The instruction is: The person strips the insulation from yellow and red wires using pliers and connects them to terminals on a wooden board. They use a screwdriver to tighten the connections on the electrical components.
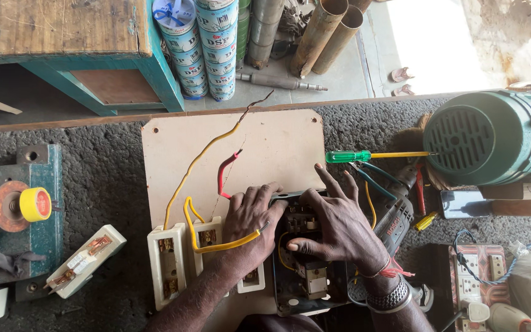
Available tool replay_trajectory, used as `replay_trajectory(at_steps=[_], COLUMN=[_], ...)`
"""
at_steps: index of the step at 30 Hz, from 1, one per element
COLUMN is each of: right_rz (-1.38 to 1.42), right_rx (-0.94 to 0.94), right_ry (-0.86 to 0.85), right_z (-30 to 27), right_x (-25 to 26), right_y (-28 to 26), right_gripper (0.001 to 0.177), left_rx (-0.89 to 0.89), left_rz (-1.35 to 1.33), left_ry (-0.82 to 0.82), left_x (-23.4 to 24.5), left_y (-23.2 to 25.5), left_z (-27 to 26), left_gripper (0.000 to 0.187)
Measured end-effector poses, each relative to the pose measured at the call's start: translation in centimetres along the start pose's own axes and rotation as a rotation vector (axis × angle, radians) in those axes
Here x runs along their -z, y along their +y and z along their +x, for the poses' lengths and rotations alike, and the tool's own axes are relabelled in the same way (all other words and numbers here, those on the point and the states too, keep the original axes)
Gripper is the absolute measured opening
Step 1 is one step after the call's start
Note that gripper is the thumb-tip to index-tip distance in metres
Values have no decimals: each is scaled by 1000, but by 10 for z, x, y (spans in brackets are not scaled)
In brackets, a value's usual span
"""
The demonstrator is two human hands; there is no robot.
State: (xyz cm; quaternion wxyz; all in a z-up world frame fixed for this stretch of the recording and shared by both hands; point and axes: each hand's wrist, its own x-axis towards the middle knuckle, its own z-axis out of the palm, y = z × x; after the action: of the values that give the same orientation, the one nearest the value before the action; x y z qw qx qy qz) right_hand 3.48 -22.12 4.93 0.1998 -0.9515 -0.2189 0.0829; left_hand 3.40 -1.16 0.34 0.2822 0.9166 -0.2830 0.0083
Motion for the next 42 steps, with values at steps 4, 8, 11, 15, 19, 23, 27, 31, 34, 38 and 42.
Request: replay_trajectory(at_steps=[4, 8, 11, 15, 19, 23, 27, 31, 34, 38, 42], right_rz=[-39, -31, -27, -38, -21, -46, -21, -25, -29, -36, 15], right_rx=[-35, -3, -56, -46, -71, -79, -65, -66, -54, -97, -95], right_ry=[-48, -9, -52, -24, -26, -13, 47, 37, 19, -14, 23], right_z=[2, 3, 2, 2, 0, 1, -3, -1, -2, -2, -5], right_x=[0, -1, -1, -3, -6, -8, -14, -13, -12, -8, -10], right_y=[1, 0, -2, -3, -5, -7, -6, -4, -6, -9, -6], right_gripper=[96, 92, 89, 85, 80, 73, 71, 70, 71, 71, 70], left_rx=[-12, 1, -29, -5, 32, 55, 76, 37, 2, -123, -61], left_rz=[-13, -45, -62, -61, -38, -31, -63, 15, 9, -4, -211], left_ry=[-13, -76, -103, -204, -214, -117, -51, -84, -95, 53, 214], left_x=[-2, -10, -16, -19, -14, -8, -13, -21, -24, -15, 8], left_y=[-4, -11, -16, -19, -13, -7, -5, -8, -11, -11, -1], left_z=[1, 2, 5, 11, 9, 5, 1, 2, 1, -1, -11], left_gripper=[35, 32, 32, 33, 31, 26, 32, 30, 29, 30, 26])
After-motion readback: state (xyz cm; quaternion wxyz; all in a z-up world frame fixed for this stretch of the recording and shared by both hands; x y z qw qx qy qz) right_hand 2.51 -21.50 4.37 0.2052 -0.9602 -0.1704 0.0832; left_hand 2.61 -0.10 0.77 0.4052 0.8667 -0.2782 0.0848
